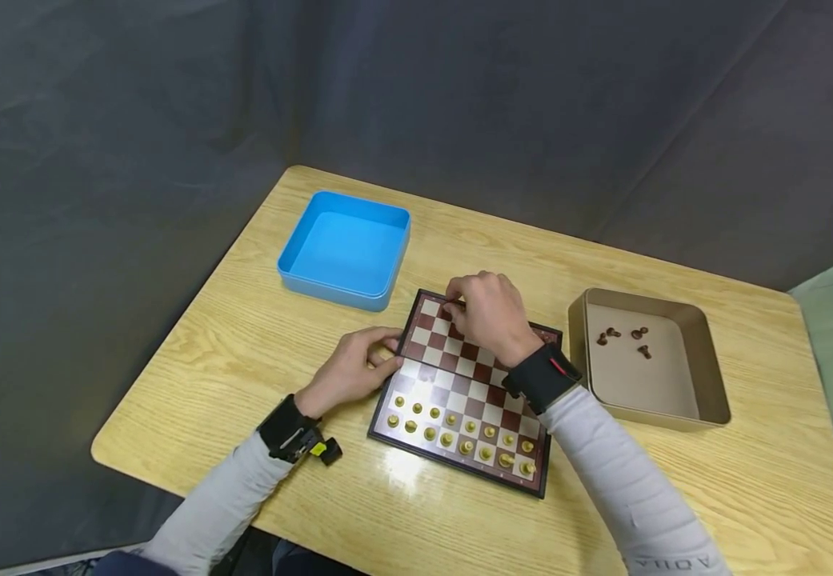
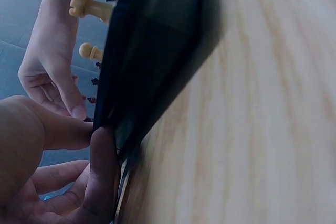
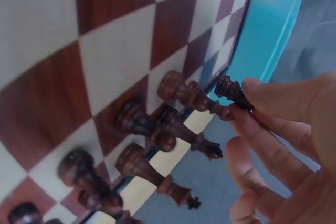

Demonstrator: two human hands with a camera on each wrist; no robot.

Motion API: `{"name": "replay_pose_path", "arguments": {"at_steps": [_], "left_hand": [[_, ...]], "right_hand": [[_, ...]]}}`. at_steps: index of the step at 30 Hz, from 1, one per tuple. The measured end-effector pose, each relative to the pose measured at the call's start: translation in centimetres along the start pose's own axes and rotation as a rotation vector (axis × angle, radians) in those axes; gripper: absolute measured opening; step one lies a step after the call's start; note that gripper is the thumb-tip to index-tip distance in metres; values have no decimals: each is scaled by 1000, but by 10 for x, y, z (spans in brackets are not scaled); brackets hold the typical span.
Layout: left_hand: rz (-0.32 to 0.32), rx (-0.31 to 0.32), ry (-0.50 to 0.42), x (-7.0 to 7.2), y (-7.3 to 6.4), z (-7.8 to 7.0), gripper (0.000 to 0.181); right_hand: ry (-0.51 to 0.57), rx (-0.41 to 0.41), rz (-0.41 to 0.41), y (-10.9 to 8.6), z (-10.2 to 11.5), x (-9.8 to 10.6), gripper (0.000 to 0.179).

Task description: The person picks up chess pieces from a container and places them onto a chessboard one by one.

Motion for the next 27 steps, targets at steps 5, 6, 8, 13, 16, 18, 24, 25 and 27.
{"name": "replay_pose_path", "arguments": {"at_steps": [5,6,8,13,16,18,24,25,27], "left_hand": [[2,-1,-7,0,0,-1,46],[1,-1,-8,-1,0,-1,46],[2,-1,-10,-1,0,0,46],[6,7,-11,-1,0,1,46],[6,12,-10,-1,0,2,46],[6,16,-12,-1,-1,2,46],[9,23,-29,-1,-1,2,46],[9,23,-31,-1,-1,2,46],[10,23,-34,0,-1,1,46]], "right_hand": [[-23,3,0,-1,-2,-5,12],[-25,0,2,-1,-3,-5,12],[-30,-2,3,-1,-4,-7,12],[-19,-3,9,-3,-3,-10,9],[-16,-3,11,-4,-3,-11,8],[-23,-1,12,-4,-2,-11,8],[-34,-4,14,-4,-2,-12,8],[-36,-5,15,-4,-2,-11,8],[-37,-3,14,-3,-1,-11,8]]}}
Point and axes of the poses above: each hand's wrist, its own y-axis towards the middle knuckle, its own x-axis out of the back of the hand, z = x × y, the point moved 6 cm from there along y, towards the middle knuckle, and after that the axes turned 13 degrees about -z, right-handed, at the moved point
